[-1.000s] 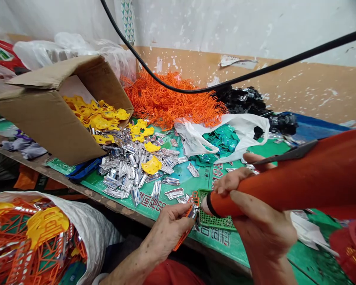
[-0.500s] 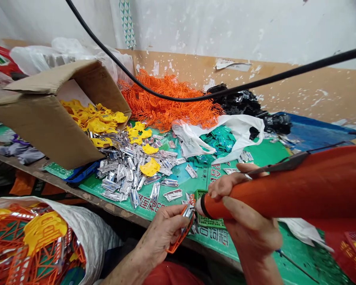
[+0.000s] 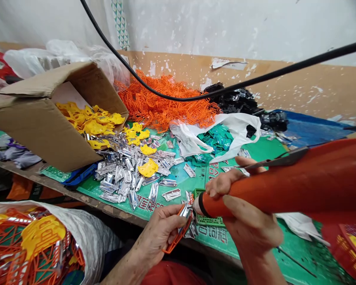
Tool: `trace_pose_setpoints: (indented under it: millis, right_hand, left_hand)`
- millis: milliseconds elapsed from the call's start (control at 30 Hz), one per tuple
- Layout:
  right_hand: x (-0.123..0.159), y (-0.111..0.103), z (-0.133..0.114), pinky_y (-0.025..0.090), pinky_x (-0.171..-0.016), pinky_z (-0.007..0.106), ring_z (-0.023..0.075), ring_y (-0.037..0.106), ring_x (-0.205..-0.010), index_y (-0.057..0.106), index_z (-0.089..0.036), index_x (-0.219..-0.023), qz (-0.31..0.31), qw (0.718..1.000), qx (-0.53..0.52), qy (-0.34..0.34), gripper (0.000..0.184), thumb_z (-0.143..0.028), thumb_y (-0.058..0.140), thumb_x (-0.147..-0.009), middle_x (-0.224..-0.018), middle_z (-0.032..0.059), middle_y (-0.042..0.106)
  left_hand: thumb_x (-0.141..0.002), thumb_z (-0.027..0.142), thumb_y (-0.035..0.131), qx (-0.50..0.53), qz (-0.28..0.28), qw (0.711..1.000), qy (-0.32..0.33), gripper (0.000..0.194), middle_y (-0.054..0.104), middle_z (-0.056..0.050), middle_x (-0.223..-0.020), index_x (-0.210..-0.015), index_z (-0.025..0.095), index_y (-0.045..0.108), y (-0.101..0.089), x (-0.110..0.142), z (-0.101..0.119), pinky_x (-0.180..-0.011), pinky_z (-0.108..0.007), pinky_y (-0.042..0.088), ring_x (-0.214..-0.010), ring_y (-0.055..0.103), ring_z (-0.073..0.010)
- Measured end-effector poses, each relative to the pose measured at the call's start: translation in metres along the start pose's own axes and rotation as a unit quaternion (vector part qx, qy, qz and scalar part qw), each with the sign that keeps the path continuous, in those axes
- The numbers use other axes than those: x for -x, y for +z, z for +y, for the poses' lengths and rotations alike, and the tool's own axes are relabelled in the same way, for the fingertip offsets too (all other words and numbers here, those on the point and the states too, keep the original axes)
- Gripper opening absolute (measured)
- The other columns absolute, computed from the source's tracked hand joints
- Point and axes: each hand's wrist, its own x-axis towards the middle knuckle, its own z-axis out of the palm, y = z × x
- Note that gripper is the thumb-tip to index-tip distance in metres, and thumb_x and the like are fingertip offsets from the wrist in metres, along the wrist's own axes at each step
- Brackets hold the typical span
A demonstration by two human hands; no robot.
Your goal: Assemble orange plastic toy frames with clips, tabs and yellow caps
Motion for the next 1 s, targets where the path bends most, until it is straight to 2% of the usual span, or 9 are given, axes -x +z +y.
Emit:
trace_pose_setpoints:
  millis: [200,300,433,567,733,867,1000]
  right_hand:
    - [-0.015,-0.012,-0.008,0.051,-0.067,0.036,0.0150,0.057,-0.061,0.060,-0.030,-0.108,0.048,0.998,-0.005,-0.045,0.047,-0.009,0.063,-0.066,-0.067,-0.0043,0.060]
    - [-0.020,-0.024,0.000,0.049,-0.061,0.034,0.0152,0.057,-0.059,0.061,-0.026,-0.107,0.079,0.996,0.023,-0.045,0.047,-0.010,0.065,-0.064,-0.065,-0.0038,0.062]
    - [-0.019,-0.033,0.018,0.048,-0.058,0.033,0.0150,0.057,-0.055,0.060,-0.024,-0.106,0.113,0.991,0.068,-0.010,0.050,-0.013,0.071,-0.058,-0.062,-0.0051,0.063]
    - [-0.013,-0.035,0.029,0.047,-0.059,0.034,0.0155,0.057,-0.056,0.060,-0.024,-0.096,0.116,0.990,0.080,0.014,0.043,-0.015,0.072,-0.056,-0.063,-0.0044,0.063]
    - [-0.011,-0.037,0.032,0.048,-0.059,0.035,0.0151,0.057,-0.056,0.062,-0.022,-0.085,0.118,0.990,0.081,0.013,0.031,-0.016,0.073,-0.057,-0.063,-0.0036,0.063]
    - [-0.011,-0.038,0.036,0.048,-0.058,0.034,0.0150,0.057,-0.057,0.063,-0.018,-0.067,0.121,0.989,0.087,0.019,0.014,-0.016,0.073,-0.056,-0.064,-0.0016,0.062]
    - [-0.011,-0.038,0.038,0.049,-0.059,0.035,0.0149,0.057,-0.057,0.065,-0.018,-0.069,0.122,0.988,0.094,0.023,0.015,-0.017,0.073,-0.057,-0.065,-0.0019,0.062]
  left_hand:
    - [-0.071,0.032,0.073,-0.018,0.009,0.999,0.051,0.024,0.056,0.002,-0.063,-0.087,0.014,0.073,-0.008,0.005,0.006,-0.041,-0.018,0.018,-0.044,0.030,-0.0023]
    - [-0.068,0.035,0.077,-0.009,0.042,0.997,0.066,0.029,0.052,0.004,-0.061,-0.086,0.014,0.071,-0.014,0.007,0.009,-0.041,-0.016,0.020,-0.044,0.029,-0.0020]
    - [-0.067,0.038,0.077,-0.030,0.051,0.995,0.081,0.031,0.049,0.006,-0.057,-0.083,0.014,0.067,-0.019,0.010,0.011,-0.038,-0.015,0.020,-0.041,0.028,-0.0011]
    - [-0.073,0.037,0.073,-0.049,0.053,0.993,0.091,0.027,0.052,0.006,-0.060,-0.084,0.014,0.065,-0.022,0.012,0.010,-0.036,-0.015,0.021,-0.038,0.029,0.0000]
    - [-0.073,0.031,0.072,-0.063,0.060,0.993,0.086,0.036,0.056,0.006,-0.066,-0.105,0.016,0.066,-0.026,0.010,0.006,-0.035,-0.014,0.022,-0.036,0.033,0.0006]
    - [-0.071,0.029,0.071,-0.051,0.064,0.994,0.078,0.034,0.057,0.006,-0.067,-0.101,0.015,0.066,-0.026,0.006,0.001,-0.034,-0.014,0.024,-0.035,0.035,0.0011]
    - [-0.067,0.030,0.073,-0.029,0.076,0.995,0.063,0.036,0.056,0.007,-0.064,-0.098,0.014,0.065,-0.023,0.000,-0.001,-0.035,-0.013,0.027,-0.035,0.037,0.0007]
